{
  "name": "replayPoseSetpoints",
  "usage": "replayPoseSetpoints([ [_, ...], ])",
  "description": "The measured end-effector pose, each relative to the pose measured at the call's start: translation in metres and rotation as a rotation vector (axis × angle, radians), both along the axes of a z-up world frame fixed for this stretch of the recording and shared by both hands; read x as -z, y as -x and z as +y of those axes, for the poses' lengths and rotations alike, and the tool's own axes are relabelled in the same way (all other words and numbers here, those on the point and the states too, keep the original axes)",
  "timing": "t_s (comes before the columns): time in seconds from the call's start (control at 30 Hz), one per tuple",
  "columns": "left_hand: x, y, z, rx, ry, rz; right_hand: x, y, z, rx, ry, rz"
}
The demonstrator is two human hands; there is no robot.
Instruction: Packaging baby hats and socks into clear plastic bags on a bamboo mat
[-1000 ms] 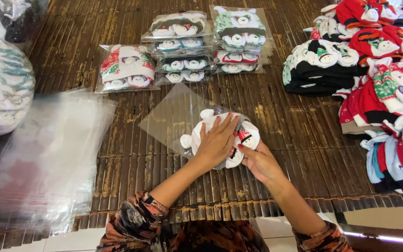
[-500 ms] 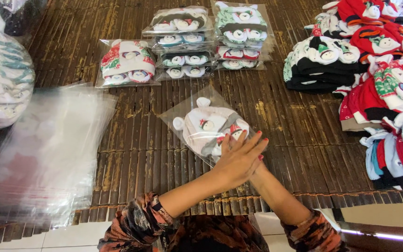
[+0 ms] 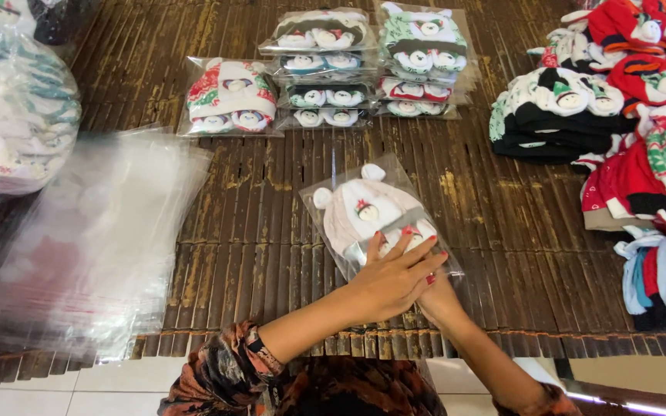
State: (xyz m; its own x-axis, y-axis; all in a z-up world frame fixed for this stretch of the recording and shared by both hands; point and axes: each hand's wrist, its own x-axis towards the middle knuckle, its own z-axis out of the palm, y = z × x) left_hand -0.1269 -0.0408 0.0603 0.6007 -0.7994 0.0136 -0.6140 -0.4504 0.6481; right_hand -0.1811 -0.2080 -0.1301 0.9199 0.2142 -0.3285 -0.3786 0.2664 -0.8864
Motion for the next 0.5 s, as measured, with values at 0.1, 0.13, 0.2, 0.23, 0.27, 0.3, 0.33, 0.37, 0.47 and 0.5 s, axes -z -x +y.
replayPoseSetpoints([
  [0.1,0.004,-0.003,0.005,0.004,-0.007,0.068,-0.034,0.009,-0.009,-0.03,0.01,-0.005],
  [0.13,0.011,-0.005,0.003,0.004,-0.007,0.069,-0.051,0.009,-0.016,-0.039,0.013,-0.007],
  [0.2,0.024,-0.011,0.001,-0.006,-0.14,0.057,-0.087,0.017,-0.025,-0.061,0.018,-0.013],
  [0.23,0.025,-0.009,0.007,-0.012,-0.141,0.06,-0.106,0.02,-0.03,-0.067,0.017,-0.011],
  [0.27,0.026,-0.008,0.012,0.057,-0.122,0.023,-0.124,0.024,-0.036,-0.313,0.258,-0.019],
  [0.3,0.028,-0.006,0.016,0.13,-0.1,-0.012,-0.142,0.029,-0.043,-0.555,0.5,-0.027],
  [0.33,0.023,-0.004,0.023,0.129,-0.099,-0.008,-0.154,0.027,-0.057,-0.557,0.5,-0.023],
  [0.37,0.018,-0.001,0.029,0.134,-0.018,-0.04,-0.166,0.027,-0.072,-0.632,0.642,0.027],
  [0.47,0.002,-0.004,0.052,-0.058,0.101,-0.058,-0.164,0.003,-0.118,-0.536,0.789,-0.008],
  [0.5,-0.005,-0.006,0.061,-0.261,0.136,-0.049,-0.158,-0.009,-0.133,-0.367,0.795,-0.1],
])
